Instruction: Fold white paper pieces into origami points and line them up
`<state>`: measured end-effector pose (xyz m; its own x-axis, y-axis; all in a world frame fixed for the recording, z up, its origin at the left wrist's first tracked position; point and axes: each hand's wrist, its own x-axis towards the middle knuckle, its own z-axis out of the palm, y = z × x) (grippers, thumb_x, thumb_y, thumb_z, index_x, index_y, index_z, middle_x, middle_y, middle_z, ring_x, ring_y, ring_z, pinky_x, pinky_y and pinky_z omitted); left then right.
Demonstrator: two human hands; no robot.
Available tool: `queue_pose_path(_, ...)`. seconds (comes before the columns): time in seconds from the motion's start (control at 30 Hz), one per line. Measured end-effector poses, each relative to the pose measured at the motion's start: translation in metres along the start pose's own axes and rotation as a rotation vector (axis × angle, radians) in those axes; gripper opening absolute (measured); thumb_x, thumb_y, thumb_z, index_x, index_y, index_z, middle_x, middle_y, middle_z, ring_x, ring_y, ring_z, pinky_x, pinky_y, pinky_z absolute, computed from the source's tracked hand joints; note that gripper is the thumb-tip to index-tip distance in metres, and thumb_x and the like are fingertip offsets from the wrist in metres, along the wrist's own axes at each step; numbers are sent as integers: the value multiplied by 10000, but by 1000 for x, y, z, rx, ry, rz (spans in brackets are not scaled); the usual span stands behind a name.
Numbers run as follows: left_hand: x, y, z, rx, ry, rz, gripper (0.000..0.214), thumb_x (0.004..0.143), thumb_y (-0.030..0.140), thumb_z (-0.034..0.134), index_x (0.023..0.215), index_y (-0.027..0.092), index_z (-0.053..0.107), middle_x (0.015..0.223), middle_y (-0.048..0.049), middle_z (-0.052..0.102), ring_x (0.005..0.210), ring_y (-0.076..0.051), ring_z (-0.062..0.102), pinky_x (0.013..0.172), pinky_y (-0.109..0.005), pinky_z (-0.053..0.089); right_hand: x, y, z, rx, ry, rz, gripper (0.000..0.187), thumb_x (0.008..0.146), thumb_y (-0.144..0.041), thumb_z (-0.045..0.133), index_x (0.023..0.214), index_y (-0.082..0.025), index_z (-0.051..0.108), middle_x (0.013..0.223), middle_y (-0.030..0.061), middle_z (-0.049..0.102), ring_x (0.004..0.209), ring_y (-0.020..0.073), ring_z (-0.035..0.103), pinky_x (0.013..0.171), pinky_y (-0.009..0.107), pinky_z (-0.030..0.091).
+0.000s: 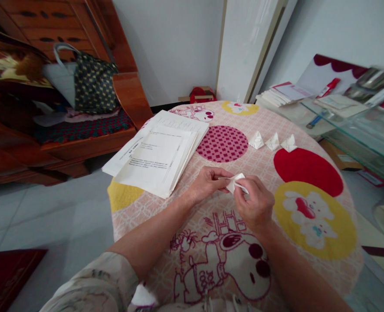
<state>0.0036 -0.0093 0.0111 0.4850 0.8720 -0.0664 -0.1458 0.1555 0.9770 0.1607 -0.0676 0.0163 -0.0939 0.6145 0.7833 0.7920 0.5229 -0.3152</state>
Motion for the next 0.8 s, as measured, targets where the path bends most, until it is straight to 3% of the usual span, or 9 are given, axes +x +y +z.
queue_pose_path(0.23,0,-5,-4,346,39,52,156,816,221,636,812,122,757,643,-17,668,544,-99,590,504,-188,460,0,10,2,112,-123,-1,216,849,-52,509,880,-213,649,827,52,684,746,184,673,680,298,546)
queue_pose_path(0.53,3,3,-6,92,-2,-109,126,789,161,655,846,104,751,669,-37,720,530,-116,661,520,-201,546,1,19,2,219,-141,22,182,863,-95,527,862,-203,674,871,60,705,795,186,688,713,300,554)
queue_pose_path(0.67,4,3,-9,154,-17,-205,144,792,96,618,853,92,748,670,-35,729,522,-104,667,516,-184,548,-1,20,7,311,-208,189,127,852,-147,578,797,-196,682,797,35,696,756,177,666,690,284,526)
queue_pose_path(0.8,4,0,-14,278,-53,-196,128,816,111,605,822,97,732,619,-20,704,507,-99,655,488,-166,523,-2,24,9,430,-328,489,97,821,-227,628,812,-178,711,694,6,682,604,150,609,549,252,461)
